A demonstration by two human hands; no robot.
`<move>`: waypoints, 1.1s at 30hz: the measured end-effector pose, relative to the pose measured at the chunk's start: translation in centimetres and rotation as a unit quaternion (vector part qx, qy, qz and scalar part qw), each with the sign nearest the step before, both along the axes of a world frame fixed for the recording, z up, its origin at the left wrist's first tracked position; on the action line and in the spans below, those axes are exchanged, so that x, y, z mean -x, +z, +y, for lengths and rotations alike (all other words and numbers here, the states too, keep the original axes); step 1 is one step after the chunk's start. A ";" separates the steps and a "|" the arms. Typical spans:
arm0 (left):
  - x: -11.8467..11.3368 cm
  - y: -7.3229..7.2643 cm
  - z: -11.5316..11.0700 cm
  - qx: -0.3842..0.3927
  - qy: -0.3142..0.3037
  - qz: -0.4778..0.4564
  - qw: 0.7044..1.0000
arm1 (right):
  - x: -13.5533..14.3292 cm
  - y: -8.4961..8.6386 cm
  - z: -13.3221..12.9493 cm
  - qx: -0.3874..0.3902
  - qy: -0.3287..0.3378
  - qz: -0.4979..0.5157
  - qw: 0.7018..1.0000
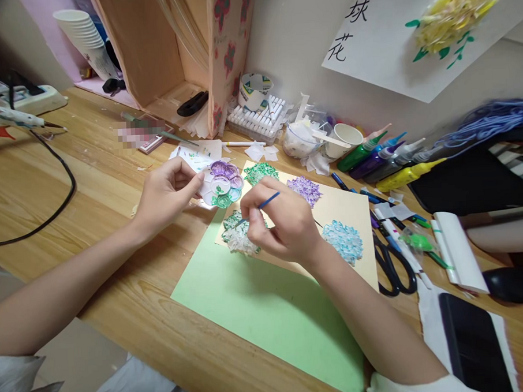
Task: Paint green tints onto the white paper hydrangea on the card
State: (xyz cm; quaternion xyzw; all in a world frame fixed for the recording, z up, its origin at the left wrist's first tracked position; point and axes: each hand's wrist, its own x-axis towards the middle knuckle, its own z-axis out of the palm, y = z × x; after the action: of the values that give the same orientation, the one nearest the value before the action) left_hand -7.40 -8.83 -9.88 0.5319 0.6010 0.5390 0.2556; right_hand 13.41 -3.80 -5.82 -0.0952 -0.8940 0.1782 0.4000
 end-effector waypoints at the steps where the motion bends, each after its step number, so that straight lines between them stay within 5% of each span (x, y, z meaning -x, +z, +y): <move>1: 0.0 0.0 0.0 0.000 0.000 0.000 1.000 | 0.0 0.0 0.0 0.010 -0.003 0.008 1.000; 18: 0.0 0.0 0.1 -0.009 0.000 0.000 1.000 | 0.2 -0.1 -0.1 -0.015 0.019 -0.023 0.999; 28: 0.0 0.1 0.0 -0.008 -0.003 0.003 1.000 | -0.2 -0.7 0.2 0.004 -0.087 0.111 0.990; 33: 0.0 0.0 0.0 -0.009 -0.009 0.011 1.000 | 0.0 -0.6 0.2 -0.026 -0.098 0.059 0.993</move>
State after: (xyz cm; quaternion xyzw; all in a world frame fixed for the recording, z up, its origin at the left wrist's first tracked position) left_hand -7.38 -8.85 -9.89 0.5452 0.5941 0.5364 0.2493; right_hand 13.38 -3.64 -6.37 -0.1612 -0.8593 0.1205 0.4702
